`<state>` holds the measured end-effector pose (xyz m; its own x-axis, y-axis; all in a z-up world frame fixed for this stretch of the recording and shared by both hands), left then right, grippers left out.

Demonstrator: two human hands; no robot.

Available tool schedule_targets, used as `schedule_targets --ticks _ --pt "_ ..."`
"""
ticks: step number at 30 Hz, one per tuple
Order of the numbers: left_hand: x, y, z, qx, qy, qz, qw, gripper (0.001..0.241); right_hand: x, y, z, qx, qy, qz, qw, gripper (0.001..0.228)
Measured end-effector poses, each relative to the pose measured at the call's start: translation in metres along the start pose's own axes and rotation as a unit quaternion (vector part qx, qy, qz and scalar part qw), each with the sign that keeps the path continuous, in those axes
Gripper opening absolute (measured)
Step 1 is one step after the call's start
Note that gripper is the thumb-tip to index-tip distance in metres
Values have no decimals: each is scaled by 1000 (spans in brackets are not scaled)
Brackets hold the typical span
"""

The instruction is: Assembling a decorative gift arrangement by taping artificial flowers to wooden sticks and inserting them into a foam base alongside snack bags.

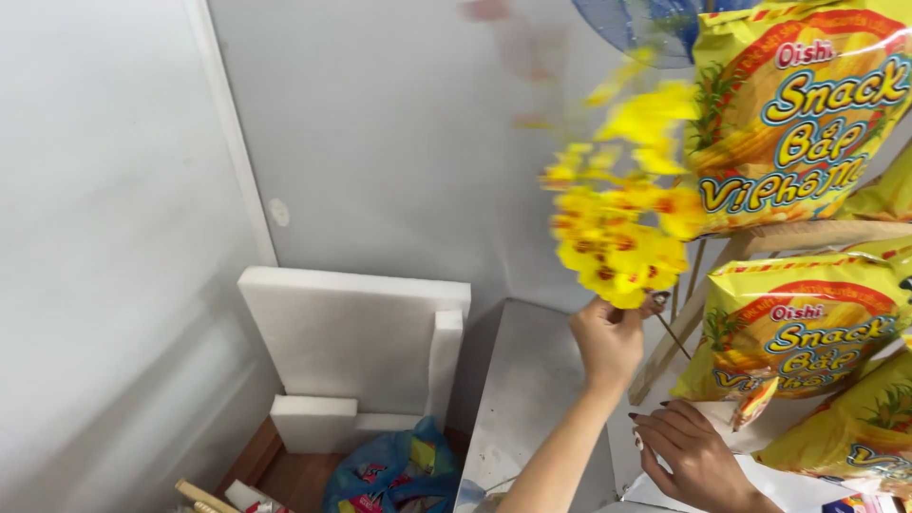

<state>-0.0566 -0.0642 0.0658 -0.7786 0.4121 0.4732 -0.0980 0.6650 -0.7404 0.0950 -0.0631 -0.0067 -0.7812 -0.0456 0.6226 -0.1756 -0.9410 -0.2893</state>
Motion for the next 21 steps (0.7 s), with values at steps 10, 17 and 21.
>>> schedule_targets --ticks 10,17,21 --pt "-12 33 -8 33 17 -27 999 16 -20 -9 -15 6 11 -3 1000 15" --pt "-14 40 -13 33 54 15 998 13 -13 -4 -12 -7 8 8 1000 11" --pt "-13 34 -19 10 66 50 996 6 -11 -4 -11 -11 15 39 999 12"
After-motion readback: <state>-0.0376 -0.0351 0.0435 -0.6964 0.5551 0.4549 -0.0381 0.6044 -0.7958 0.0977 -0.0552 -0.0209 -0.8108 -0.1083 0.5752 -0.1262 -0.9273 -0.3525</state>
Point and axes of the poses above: each hand's wrist, its own x-axis towards the middle knuckle, its own z-axis out of the back of the hand, y = z × x, the point moved 4 cm from there along x, towards the middle knuckle, and after that the axes turned 5 degrees about -y, right-handed, at the moved point
